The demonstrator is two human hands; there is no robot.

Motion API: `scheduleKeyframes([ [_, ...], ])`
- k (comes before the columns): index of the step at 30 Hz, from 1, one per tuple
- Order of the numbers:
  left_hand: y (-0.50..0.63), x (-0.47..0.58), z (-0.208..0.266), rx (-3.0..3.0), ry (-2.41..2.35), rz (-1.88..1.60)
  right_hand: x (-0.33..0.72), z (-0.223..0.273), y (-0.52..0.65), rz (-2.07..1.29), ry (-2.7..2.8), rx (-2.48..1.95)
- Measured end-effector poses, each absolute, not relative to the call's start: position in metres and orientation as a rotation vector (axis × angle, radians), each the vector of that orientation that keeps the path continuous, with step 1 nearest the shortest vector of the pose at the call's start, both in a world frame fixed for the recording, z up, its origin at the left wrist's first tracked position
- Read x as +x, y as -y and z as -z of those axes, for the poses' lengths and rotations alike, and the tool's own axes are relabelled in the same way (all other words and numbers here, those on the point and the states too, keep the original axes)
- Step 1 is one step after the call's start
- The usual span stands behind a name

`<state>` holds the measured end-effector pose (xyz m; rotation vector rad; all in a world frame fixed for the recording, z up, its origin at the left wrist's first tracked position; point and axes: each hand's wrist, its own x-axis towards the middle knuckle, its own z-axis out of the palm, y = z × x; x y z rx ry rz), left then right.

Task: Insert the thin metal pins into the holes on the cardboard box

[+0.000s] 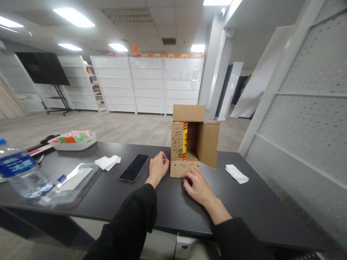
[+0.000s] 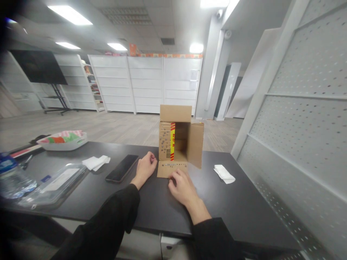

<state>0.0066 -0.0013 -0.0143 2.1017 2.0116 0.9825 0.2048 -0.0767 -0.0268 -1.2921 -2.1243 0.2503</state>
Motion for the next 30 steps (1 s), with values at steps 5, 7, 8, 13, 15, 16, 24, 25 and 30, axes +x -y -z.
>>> scheduleKeyframes([
  [5,0.001,0.009,0.013,2.12,-2.047,-0.872,0.203,0.025,0.082,-0.23,2.136,-1.299],
  [7,0.001,0.01,0.013,2.146,-2.061,-0.825,0.202,0.024,0.084,-0.219,2.146,-1.304],
  [8,0.001,0.011,0.013,2.161,-2.069,-0.801,0.202,0.023,0.085,-0.215,2.153,-1.309],
  [13,-0.001,0.013,0.016,2.207,-2.124,-0.718,0.201,0.023,0.086,-0.212,2.199,-1.284],
  [15,-0.001,0.014,0.017,2.224,-2.138,-0.693,0.201,0.023,0.087,-0.216,2.216,-1.247],
  [16,-0.002,0.015,0.017,2.233,-2.143,-0.68,0.201,0.022,0.087,-0.218,2.219,-1.233],
  [24,-0.001,0.018,0.018,2.255,-2.176,-0.639,0.2,0.017,0.09,-0.221,2.236,-1.217],
  [25,-0.001,0.018,0.018,2.259,-2.177,-0.637,0.2,0.016,0.09,-0.211,2.239,-1.217],
  [30,0.001,0.019,0.016,2.282,-2.196,-0.614,0.199,0.014,0.091,-0.178,2.232,-1.272],
])
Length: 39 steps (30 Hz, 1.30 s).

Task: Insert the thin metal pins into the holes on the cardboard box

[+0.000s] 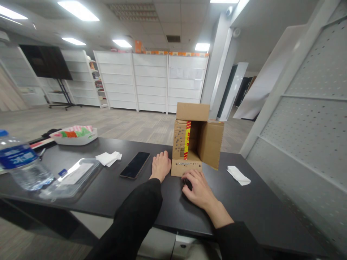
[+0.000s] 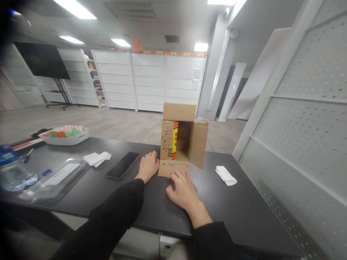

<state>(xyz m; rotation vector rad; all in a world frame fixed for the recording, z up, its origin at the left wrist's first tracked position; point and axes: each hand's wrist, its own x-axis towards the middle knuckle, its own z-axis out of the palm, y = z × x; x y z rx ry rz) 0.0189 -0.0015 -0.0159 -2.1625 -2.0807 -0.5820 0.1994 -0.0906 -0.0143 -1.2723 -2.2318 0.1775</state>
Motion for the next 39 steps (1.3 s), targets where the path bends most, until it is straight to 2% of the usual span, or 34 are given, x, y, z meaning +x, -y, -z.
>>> scheduleKeyframes([
  [39,0.0014,0.0212,0.0176,-2.161,2.029,0.505,0.1955,0.0105,0.0965,-0.222,2.389,-1.21],
])
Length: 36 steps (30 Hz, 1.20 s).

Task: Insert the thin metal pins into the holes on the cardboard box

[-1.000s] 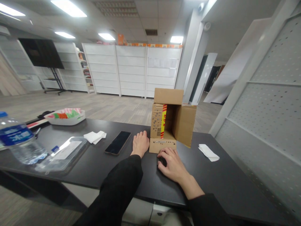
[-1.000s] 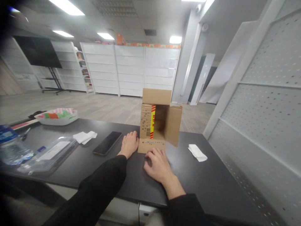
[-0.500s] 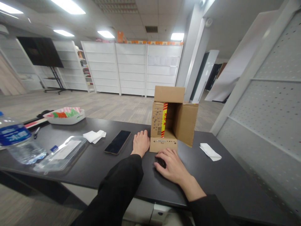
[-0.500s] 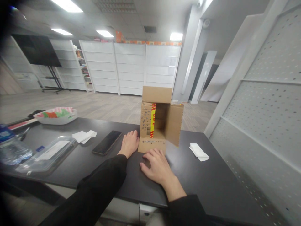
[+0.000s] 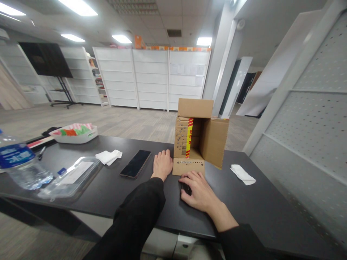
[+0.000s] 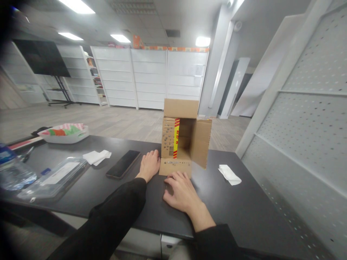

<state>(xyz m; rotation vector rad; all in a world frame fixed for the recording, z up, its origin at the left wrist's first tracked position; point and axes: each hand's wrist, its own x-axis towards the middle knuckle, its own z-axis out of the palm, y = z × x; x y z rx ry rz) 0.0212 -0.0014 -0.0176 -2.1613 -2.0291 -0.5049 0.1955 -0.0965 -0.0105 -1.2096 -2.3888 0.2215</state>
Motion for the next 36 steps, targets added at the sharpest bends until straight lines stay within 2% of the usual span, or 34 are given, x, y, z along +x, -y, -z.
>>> scheduleKeyframes([
  [10,0.001,0.021,0.017,-2.153,2.044,0.475,0.195,0.017,0.088,-0.194,2.224,-1.156],
  [16,-0.001,0.021,0.02,-2.158,2.054,0.49,0.2,0.026,0.075,-0.196,1.922,-1.05],
  [24,-0.001,0.022,0.017,-2.166,2.062,0.473,0.209,0.031,0.06,-0.195,1.529,-1.146],
  [36,0.0,0.022,0.018,-2.153,2.051,0.476,0.213,0.035,0.054,-0.184,1.425,-1.218],
])
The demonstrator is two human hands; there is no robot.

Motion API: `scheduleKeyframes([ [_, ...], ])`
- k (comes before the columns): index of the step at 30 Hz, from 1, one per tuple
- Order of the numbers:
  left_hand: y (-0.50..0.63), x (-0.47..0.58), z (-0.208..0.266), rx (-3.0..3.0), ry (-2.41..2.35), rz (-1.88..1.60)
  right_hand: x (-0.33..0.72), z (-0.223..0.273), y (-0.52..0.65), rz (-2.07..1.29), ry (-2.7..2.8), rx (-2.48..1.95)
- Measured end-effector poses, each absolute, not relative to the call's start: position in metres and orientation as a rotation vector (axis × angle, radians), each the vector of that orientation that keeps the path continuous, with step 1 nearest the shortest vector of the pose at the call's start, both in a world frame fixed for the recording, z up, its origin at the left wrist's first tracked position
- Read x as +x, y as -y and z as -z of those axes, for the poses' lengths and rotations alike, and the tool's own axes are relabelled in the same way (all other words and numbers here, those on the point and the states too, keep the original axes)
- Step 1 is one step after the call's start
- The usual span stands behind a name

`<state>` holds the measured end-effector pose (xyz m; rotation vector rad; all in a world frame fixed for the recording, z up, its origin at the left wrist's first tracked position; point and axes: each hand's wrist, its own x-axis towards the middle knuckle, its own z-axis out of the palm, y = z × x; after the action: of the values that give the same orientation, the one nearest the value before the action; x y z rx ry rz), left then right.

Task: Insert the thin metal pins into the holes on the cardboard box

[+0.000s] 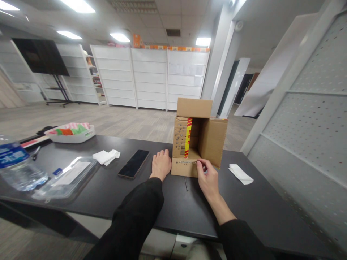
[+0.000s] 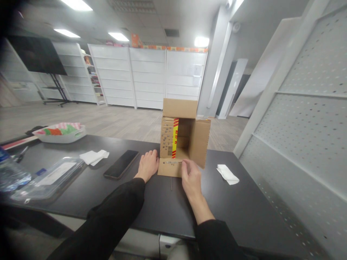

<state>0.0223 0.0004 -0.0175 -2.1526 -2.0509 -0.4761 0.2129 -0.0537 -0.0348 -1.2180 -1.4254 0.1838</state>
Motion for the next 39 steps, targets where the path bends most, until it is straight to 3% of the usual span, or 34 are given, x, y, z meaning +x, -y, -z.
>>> scheduleKeyframes([
  [39,0.0,0.021,0.019,-2.149,2.066,0.485,0.208,0.032,0.035,0.122,1.757,-1.219],
])
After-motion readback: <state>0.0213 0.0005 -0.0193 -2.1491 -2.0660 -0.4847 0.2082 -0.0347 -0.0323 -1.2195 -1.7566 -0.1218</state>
